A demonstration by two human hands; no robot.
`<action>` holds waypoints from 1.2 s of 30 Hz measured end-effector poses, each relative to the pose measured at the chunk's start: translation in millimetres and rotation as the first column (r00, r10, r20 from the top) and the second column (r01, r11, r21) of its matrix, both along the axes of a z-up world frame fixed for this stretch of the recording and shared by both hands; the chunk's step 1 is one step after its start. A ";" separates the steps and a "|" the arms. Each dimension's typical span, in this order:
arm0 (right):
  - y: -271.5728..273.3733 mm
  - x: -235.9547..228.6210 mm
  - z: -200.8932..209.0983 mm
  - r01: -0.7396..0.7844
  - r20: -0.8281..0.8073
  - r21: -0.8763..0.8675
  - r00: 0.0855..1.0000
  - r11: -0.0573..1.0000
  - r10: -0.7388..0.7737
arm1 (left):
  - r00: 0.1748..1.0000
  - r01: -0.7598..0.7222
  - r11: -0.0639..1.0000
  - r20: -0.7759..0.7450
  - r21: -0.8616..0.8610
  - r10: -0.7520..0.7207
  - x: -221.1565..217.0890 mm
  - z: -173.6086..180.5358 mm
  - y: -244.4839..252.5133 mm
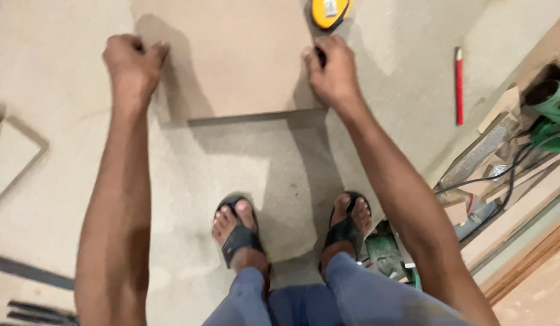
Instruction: The person aligns wooden panels on the floor, marks them with a pencil, and hammers nails into the wood to join the pieces. They then apply white glue to one of the surfaces using their fingers.
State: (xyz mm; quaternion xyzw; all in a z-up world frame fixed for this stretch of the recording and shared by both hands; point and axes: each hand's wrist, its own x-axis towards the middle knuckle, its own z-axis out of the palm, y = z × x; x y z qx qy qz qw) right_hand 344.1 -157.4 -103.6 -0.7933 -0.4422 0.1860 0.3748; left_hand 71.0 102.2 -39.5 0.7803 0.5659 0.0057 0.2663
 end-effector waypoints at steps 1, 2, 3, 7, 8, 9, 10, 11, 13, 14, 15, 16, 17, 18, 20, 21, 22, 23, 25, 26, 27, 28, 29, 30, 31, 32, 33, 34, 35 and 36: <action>4.7 2.8 -2.9 0.018 -0.023 0.040 1.000 0.999 -0.017 | 0.999 -0.038 0.998 -0.014 -0.042 0.037 4.0 2.3 2.1; 10.2 5.0 -3.9 0.036 -0.046 0.083 0.998 0.996 -0.032 | 0.997 -0.076 0.994 -0.029 -0.080 0.074 8.4 6.5 6.8; 16.5 7.2 -3.8 0.055 -0.069 0.126 0.997 0.991 -0.047 | 0.995 -0.101 0.992 0.016 -0.079 0.103 13.9 9.9 10.9; 31.0 10.9 4.3 0.099 -0.165 0.125 0.983 0.987 -0.078 | 0.998 -0.028 1.000 -0.050 -0.008 0.027 31.9 17.1 14.9; 32.6 11.2 7.6 0.118 -0.217 0.107 0.972 0.987 -0.092 | 0.993 -0.063 0.997 -0.100 -0.038 0.059 35.0 19.9 16.9; 33.9 11.6 10.9 0.135 -0.268 0.088 0.957 0.987 -0.107 | 0.985 -0.099 0.993 -0.151 -0.065 0.088 38.2 20.7 17.0; 35.4 10.8 14.4 0.139 -0.294 0.088 0.950 0.986 -0.107 | 0.983 -0.071 0.995 -0.177 -0.069 0.058 39.2 20.9 15.0; 36.2 9.8 17.9 0.142 -0.319 0.088 0.942 0.986 -0.108 | 0.979 -0.043 0.996 -0.203 -0.074 0.027 38.5 22.2 15.4; 39.8 11.7 22.3 0.124 -0.327 0.089 0.941 0.988 -0.088 | 0.975 0.023 0.997 -0.217 -0.080 -0.040 41.1 20.4 24.0; 41.3 14.1 23.2 0.101 -0.304 0.092 0.950 0.991 -0.069 | 0.977 0.062 0.995 -0.199 -0.078 -0.077 42.1 18.8 30.5; 43.5 16.6 23.3 0.079 -0.282 0.094 0.958 0.992 -0.049 | 0.977 0.102 0.992 -0.181 -0.075 -0.114 42.6 17.0 36.4; 46.5 19.6 22.7 0.067 -0.256 0.081 0.966 0.994 -0.045 | 0.963 0.127 0.986 -0.226 -0.111 -0.149 44.3 15.5 44.9; 49.3 21.7 22.2 0.057 -0.231 0.068 0.972 0.996 -0.039 | 0.945 0.150 0.978 -0.270 -0.147 -0.186 46.7 15.0 55.6; 51.8 23.7 21.5 0.045 -0.205 0.056 0.978 0.997 -0.033 | 0.924 0.171 0.968 -0.311 -0.183 -0.222 50.2 12.3 62.4; 63.9 35.4 14.6 -0.044 -0.252 -0.107 0.968 0.993 0.016 | 0.812 0.311 0.933 -0.460 -0.182 -0.360 58.4 7.0 69.4; 71.6 40.9 11.5 -0.095 -0.280 -0.182 0.959 0.979 0.041 | 0.738 0.376 0.907 -0.531 -0.190 -0.417 62.3 7.5 72.3; 78.2 44.9 10.1 -0.120 -0.264 -0.164 0.962 0.979 0.074 | 0.721 0.336 0.918 -0.569 -0.211 -0.395 67.6 8.0 74.1; 84.7 48.0 9.8 -0.146 -0.247 -0.145 0.963 0.979 0.107 | 0.702 0.296 0.927 -0.606 -0.230 -0.374 73.1 9.1 75.0; 96.5 55.9 10.8 -0.214 -0.300 -0.184 0.942 0.959 0.153 | 0.664 0.254 0.934 -0.658 -0.250 -0.356 84.3 12.3 76.1; 101.1 60.6 10.5 -0.263 -0.374 -0.240 0.913 0.935 0.161 | 0.645 0.252 0.933 -0.674 -0.259 -0.361 87.7 14.4 73.8; 105.4 63.7 9.8 -0.316 -0.447 -0.289 0.879 0.904 0.164 | 0.626 0.249 0.931 -0.689 -0.268 -0.365 90.5 17.2 71.0; 110.0 65.2 8.8 -0.317 -0.388 -0.288 0.901 0.904 0.193 | 0.655 0.296 0.922 -0.649 -0.250 -0.387 93.2 21.5 68.7; 114.3 65.7 7.3 -0.319 -0.327 -0.286 0.919 0.903 0.221 | 0.681 0.342 0.911 -0.608 -0.230 -0.409 95.8 26.4 66.4; 116.8 66.8 5.5 -0.317 -0.262 -0.288 0.934 0.904 0.244 | 0.703 0.390 0.897 -0.562 -0.207 -0.436 100.8 27.6 62.5; 117.6 68.9 4.1 -0.312 -0.236 -0.274 0.939 0.910 0.251 | 0.748 0.367 0.904 -0.507 -0.221 -0.428 107.2 25.5 56.5; 117.5 69.7 3.5 -0.314 -0.215 -0.257 0.941 0.914 0.262 | 0.790 0.339 0.911 -0.455 -0.236 -0.412 112.5 23.1 49.8; 116.3 68.7 4.2 -0.315 -0.193 -0.240 0.942 0.918 0.273 | 0.828 0.312 0.916 -0.401 -0.253 -0.393 117.5 21.2 44.9; 115.6 67.9 5.9 -0.312 -0.214 -0.262 0.941 0.913 0.260 | 0.829 0.434 0.880 -0.298 -0.191 -0.474 122.8 19.6 40.8; 115.5 68.0 7.4 -0.309 -0.235 -0.285 0.940 0.907 0.247 | 0.808 0.544 0.832 -0.198 -0.115 -0.555 128.2 17.3 36.6; 113.9 65.7 8.4 -0.308 -0.256 -0.309 0.938 0.900 0.234 | 0.797 0.589 0.804 -0.111 -0.083 -0.594 133.4 12.9 31.0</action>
